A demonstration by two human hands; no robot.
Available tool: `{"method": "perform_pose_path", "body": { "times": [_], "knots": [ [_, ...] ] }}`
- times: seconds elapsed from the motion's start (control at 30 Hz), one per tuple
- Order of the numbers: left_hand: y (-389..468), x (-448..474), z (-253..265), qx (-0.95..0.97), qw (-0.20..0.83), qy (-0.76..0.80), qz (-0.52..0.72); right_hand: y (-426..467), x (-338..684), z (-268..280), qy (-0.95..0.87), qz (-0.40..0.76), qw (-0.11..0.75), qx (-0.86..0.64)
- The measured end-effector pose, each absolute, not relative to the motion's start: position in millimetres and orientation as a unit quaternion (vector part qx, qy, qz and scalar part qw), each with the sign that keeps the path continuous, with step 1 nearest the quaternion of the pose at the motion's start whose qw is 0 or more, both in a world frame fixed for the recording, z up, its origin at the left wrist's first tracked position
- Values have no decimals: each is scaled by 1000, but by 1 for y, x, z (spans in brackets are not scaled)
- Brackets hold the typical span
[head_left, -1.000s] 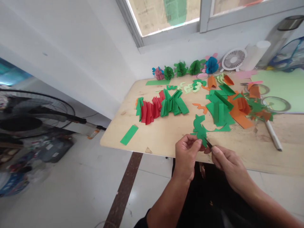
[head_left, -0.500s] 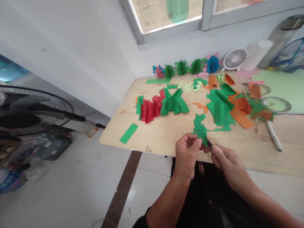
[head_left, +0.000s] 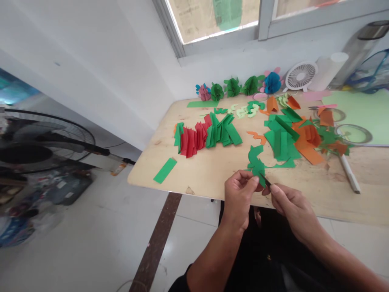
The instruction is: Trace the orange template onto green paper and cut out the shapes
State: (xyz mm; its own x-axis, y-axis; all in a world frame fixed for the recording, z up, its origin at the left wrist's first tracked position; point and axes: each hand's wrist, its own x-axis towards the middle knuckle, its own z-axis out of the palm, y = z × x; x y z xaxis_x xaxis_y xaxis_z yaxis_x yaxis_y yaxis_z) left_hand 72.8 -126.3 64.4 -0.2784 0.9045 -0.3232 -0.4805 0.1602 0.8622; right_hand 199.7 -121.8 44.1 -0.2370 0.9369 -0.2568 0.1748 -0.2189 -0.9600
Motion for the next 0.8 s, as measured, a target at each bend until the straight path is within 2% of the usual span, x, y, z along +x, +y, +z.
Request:
{"method": "perform_pose_path", "body": {
  "times": [0.8],
  "knots": [
    [-127,71,67,185,591,501,604,-122,204,52,-583,535,289,-539]
  ]
}}
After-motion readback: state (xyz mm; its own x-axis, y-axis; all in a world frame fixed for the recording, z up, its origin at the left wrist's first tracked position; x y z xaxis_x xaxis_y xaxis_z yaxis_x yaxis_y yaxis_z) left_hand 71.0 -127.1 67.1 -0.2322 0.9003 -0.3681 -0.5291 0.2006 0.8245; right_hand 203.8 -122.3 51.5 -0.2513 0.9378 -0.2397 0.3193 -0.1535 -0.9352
